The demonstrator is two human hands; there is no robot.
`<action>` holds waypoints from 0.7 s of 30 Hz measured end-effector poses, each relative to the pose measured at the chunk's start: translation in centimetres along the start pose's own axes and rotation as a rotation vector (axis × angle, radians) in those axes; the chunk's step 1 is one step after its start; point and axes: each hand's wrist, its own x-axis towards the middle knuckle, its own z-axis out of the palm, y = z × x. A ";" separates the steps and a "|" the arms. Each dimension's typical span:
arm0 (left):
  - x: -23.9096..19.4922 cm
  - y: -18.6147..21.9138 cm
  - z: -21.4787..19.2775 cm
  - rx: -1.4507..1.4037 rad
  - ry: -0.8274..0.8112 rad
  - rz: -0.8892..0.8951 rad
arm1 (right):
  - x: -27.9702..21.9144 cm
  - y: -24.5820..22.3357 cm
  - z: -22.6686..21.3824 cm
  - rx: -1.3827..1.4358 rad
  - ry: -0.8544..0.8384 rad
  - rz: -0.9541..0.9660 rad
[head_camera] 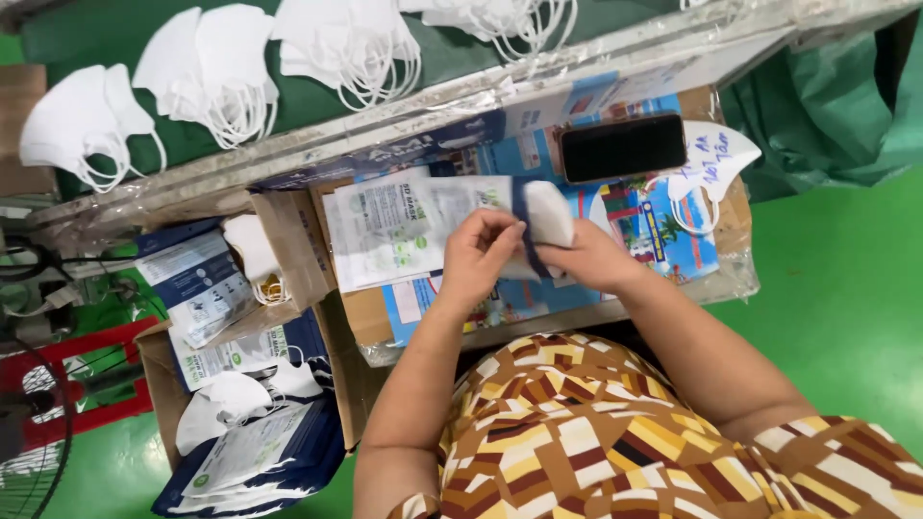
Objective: Packing stacks of white face masks into individual blue and white plastic pouches at a conveyor belt.
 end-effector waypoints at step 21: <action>1.9 0.6 -1.0 0.440 0.195 0.341 | -1.5 -3.3 -1.6 -0.521 -0.018 -0.409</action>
